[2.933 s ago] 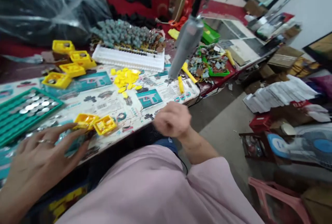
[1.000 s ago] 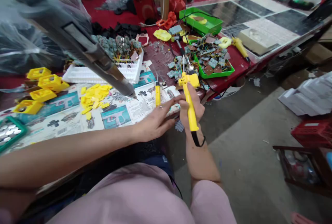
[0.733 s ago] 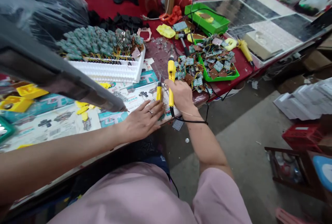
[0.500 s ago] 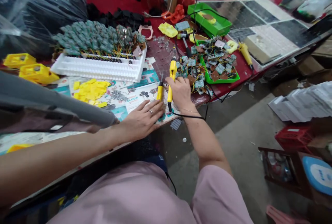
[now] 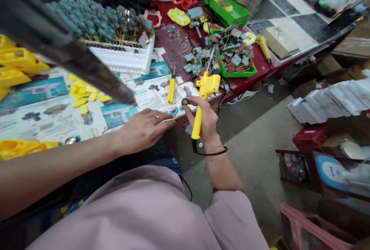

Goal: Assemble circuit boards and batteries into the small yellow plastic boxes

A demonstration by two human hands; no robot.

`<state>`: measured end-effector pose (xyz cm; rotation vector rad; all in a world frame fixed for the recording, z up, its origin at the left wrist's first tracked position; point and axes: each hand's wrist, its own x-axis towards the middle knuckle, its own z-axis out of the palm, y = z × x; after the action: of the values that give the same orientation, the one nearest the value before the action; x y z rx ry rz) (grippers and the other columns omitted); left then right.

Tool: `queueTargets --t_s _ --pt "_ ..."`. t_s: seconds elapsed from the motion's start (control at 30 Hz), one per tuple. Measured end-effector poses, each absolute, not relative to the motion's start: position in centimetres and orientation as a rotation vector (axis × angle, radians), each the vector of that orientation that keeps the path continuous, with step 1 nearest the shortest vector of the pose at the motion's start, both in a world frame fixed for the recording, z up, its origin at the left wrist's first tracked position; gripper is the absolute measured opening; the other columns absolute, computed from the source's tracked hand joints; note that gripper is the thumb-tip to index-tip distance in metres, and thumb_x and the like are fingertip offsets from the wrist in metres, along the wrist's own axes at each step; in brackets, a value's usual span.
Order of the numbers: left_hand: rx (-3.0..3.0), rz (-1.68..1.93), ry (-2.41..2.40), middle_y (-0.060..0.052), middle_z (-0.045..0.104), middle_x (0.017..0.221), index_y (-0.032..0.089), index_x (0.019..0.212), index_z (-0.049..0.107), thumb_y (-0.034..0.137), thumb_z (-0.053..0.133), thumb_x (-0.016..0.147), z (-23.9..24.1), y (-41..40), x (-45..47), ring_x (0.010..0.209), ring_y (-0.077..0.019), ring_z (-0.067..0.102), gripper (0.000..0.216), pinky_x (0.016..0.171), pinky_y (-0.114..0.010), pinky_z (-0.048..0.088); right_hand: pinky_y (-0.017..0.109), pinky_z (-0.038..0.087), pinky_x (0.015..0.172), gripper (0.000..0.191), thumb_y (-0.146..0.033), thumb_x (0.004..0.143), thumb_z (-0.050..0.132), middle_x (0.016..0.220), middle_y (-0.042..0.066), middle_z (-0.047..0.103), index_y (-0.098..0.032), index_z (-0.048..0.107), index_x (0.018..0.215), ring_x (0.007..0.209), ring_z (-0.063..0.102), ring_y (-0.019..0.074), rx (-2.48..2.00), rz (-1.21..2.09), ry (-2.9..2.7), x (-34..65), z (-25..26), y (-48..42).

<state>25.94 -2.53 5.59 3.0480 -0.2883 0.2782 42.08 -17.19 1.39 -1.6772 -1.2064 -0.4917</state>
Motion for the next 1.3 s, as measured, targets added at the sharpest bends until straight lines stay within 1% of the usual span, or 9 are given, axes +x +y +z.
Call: queueTargets --t_s 0.07,0.17,0.23,0.33,0.57,0.8,0.97,1.13,1.3 --pt "3.037 0.436 -0.252 -0.007 0.073 0.114 0.020 0.121 0.065 0.016 0.040 0.101 6.3 -3.2 23.9 0.094 -0.0202 0.067 0.033 0.077 -0.034 0.049 0.030 0.066 0.079 0.034 -0.027 0.089 0.070 0.101 0.002 0.076 -0.027 0.056 0.119 0.086 0.077 0.0165 -1.718 -0.549 -1.230 40.1 1.4 -18.9" --pt "3.023 0.704 -0.168 -0.004 0.069 0.128 0.023 0.126 0.061 0.016 0.039 0.102 5.9 -4.5 20.9 0.114 -0.0203 0.061 0.034 0.088 -0.035 0.044 0.035 0.067 0.080 0.043 -0.019 0.083 0.076 0.100 0.004 0.078 -0.029 0.059 0.121 0.087 0.077 0.0207 -1.722 -0.567 -1.361 37.2 0.5 -21.3" --pt "3.035 0.693 -0.103 -0.003 0.066 0.135 0.022 0.123 0.062 0.017 0.038 0.102 4.8 -5.1 19.5 0.121 -0.0193 0.058 0.032 0.093 -0.035 0.041 0.036 0.067 0.075 0.062 -0.014 0.078 0.080 0.104 0.005 0.078 -0.030 0.053 0.132 0.086 0.078 0.0225 -1.628 -0.537 -1.480 35.7 -0.4 -22.4" --pt "3.047 0.502 -0.040 -0.003 0.075 0.111 0.021 0.112 0.066 0.017 0.038 0.102 3.2 -5.1 17.5 0.099 -0.0164 0.063 0.030 0.087 -0.036 0.039 0.034 0.065 0.067 0.072 -0.012 0.075 0.082 0.099 0.007 0.079 -0.028 0.049 0.137 0.081 0.078 0.0227 -1.576 -0.526 -1.647 33.9 -1.5 -22.4" --pt "3.070 0.583 0.180 0.000 0.073 0.083 0.020 0.095 0.066 0.022 0.041 0.103 3.9 -2.9 11.7 0.078 -0.0140 0.061 0.026 0.083 -0.035 0.037 0.032 0.066 0.075 0.050 -0.016 0.085 0.074 0.103 0.006 0.079 -0.029 0.053 0.129 0.088 0.078 0.0195 -1.366 -0.280 -1.861 30.3 0.1 -17.2" --pt "2.903 0.677 0.500 -0.002 0.076 0.094 0.019 0.099 0.066 0.030 0.055 0.097 4.9 0.3 5.2 0.089 -0.0170 0.067 0.015 0.083 -0.033 0.040 0.027 0.065 0.084 0.051 -0.014 0.085 0.074 0.105 0.002 0.078 -0.028 0.054 0.129 0.090 0.077 0.0163 -1.134 0.013 -1.909 26.7 2.0 -9.9" --pt "2.795 0.790 0.596 0.000 0.075 0.081 0.018 0.094 0.067 0.027 0.053 0.098 5.5 3.0 2.6 0.074 -0.0143 0.067 0.017 0.080 -0.031 0.043 0.021 0.062 0.083 0.041 -0.014 0.084 0.075 0.100 0.003 0.077 -0.023 0.058 0.119 0.087 0.076 0.0134 -1.025 0.213 -1.828 24.3 3.2 -6.1" --pt "2.923 0.609 0.615 -0.003 0.074 0.080 0.021 0.092 0.073 0.029 0.048 0.098 6.0 7.6 2.5 0.077 -0.0176 0.067 0.028 0.074 -0.032 0.042 0.020 0.060 0.079 0.032 -0.019 0.087 0.072 0.099 0.000 0.075 -0.025 0.059 0.115 0.083 0.074 0.0106 -1.140 0.328 -1.858 24.5 3.6 -2.2" --pt "3.051 0.253 0.655 -0.006 0.075 0.084 0.020 0.088 0.075 0.024 0.047 0.091 5.7 11.3 4.9 0.080 -0.0189 0.066 0.028 0.079 -0.034 0.045 0.026 0.060 0.079 0.027 -0.025 0.091 0.068 0.104 0.002 0.075 -0.025 0.061 0.117 0.090 0.075 0.0147 -1.288 0.271 -1.918 25.2 2.7 0.8"
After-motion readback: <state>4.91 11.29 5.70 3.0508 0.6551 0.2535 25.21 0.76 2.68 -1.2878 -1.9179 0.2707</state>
